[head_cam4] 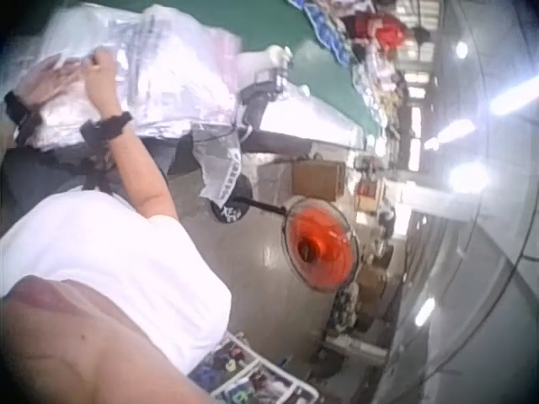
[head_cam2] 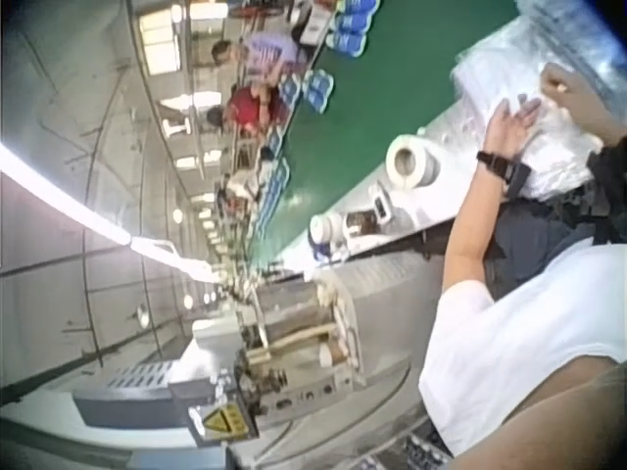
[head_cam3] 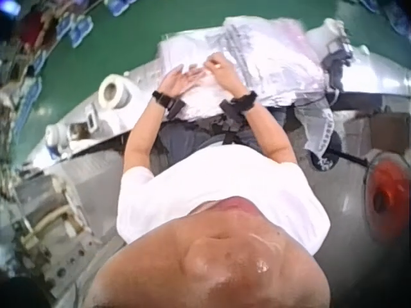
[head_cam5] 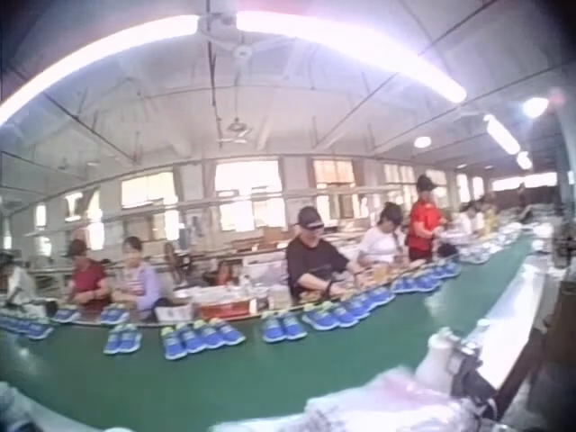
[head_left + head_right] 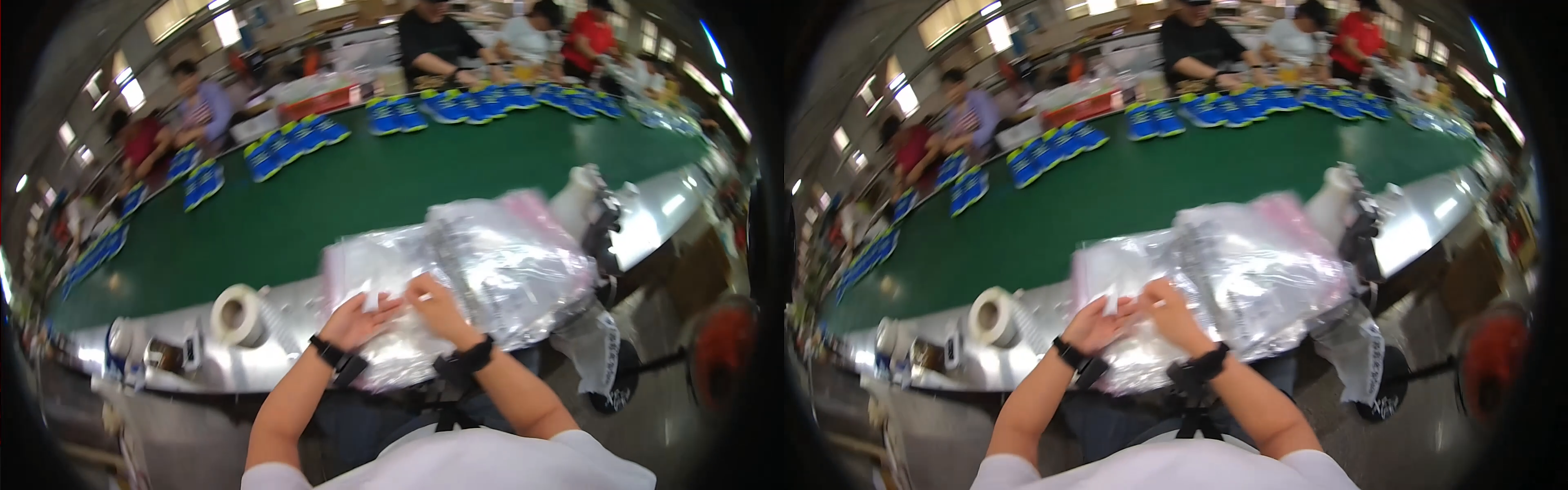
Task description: The worker is preparing individual labels/coupons and putting them into plastic bags as part of a shoe manufacturing process.
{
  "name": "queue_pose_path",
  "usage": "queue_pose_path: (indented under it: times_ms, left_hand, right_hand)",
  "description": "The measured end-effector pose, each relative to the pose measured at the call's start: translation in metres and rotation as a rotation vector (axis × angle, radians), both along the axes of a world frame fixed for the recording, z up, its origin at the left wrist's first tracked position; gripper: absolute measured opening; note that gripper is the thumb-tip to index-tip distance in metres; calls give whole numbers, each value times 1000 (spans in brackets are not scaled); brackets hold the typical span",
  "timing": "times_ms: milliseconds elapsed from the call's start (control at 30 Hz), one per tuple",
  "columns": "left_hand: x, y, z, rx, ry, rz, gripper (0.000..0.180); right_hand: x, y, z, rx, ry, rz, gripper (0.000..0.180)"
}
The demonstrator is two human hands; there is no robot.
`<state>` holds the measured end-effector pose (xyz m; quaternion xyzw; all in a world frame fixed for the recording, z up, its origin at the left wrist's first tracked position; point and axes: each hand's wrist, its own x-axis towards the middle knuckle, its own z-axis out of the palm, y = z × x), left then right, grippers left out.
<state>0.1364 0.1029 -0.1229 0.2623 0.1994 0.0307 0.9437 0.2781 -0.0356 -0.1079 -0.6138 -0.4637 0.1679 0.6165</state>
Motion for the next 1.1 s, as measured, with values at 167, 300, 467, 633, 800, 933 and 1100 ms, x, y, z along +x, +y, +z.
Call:
queue_pose_path:
  times_ms: [167, 300, 467, 633, 800, 933, 1100]
  left_hand:
    - [9, 6, 30, 845, 294, 9, 37]
    - [22, 0, 56, 952, 495, -227, 35]
    - [12, 5, 15, 500, 204, 9, 33]
    - [24, 1, 27, 650, 425, -238, 30]
    - [16, 13, 15, 387, 300, -215, 64]
    - [-28, 16, 50, 399, 313, -334, 79]
    - [-72, 2, 59, 409, 213, -395, 80]
  right_hand:
    - [9, -6, 30, -87, 160, 103, 10]
    - [5, -7, 26, -172, 218, 188, 13]
    - [-5, -8, 31, -232, 368, 192, 14]
    - [-4, -2, 40, -94, 77, 226, 14]
    - [-40, -17, 30, -136, -326, 251, 57]
    - [-70, -40, 32, -238, -457, 152, 69]
    - [-90, -39, 20, -317, -688, 145, 65]
